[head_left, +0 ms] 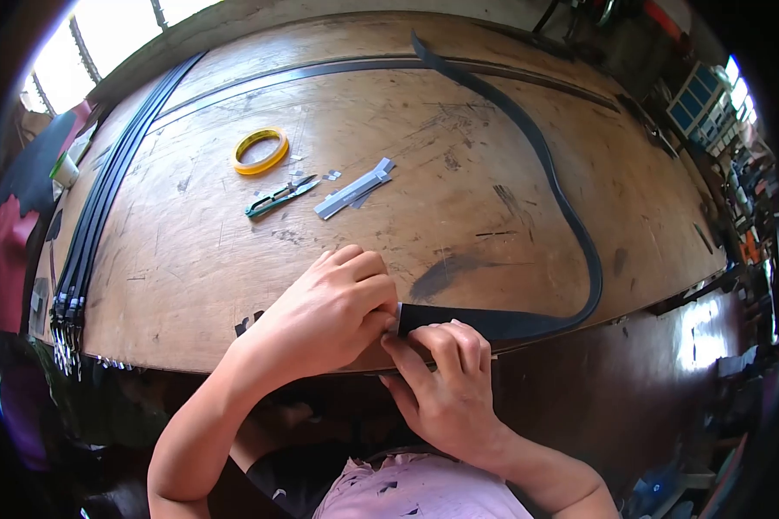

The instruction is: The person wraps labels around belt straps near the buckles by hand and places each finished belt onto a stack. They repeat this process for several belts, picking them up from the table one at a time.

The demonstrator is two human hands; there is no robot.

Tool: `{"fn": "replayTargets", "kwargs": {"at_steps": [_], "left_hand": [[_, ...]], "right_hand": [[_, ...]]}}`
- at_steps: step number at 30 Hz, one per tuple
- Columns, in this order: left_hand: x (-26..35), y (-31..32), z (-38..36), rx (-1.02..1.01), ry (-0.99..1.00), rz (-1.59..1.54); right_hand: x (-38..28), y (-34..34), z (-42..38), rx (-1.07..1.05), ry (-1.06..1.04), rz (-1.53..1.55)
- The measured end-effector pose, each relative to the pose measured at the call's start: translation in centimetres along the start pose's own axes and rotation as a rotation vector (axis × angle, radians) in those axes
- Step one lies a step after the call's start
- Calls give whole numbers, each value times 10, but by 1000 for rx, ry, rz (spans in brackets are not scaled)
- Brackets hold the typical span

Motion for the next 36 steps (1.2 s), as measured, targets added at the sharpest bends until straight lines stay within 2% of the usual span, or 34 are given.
{"fn": "replayTargets", "kwargs": {"at_steps": [2,11,18,21,23,27,32,33,34,36], "left_hand": [[-1,0,-1,29,-52,-4],[-1,5,-3,109,-63,37],[-3,12,-7,107,-131,7],[0,8,-5,164,-161,59],[-8,7,-8,227,-336,-57],[-11,12,-10,284,-359,-31],[-19,14,-17,494,-405,36],[-19,10,-23,548,-386,-107],[-13,3,-30,555,-372,-93],[22,-7,-37,451,-110,243]], "right_hand": [[1,1,-1,-4,9,6],[4,5,0,8,32,19],[6,6,1,17,39,17],[6,5,2,24,41,27],[6,4,1,29,36,29],[5,4,-1,27,26,32],[3,3,-1,35,19,41],[1,0,-1,50,5,40],[1,-1,0,29,11,62],[4,-1,2,24,17,86]]}}
Point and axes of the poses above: each hand's wrist, its own z-axis towards the middle knuckle, its own y-axis out of the palm, x = y × z, the point moved 7 cm from there along z, towards the middle knuckle, and after that the axes turned 11 degrees about y, right-handed, at the moved point
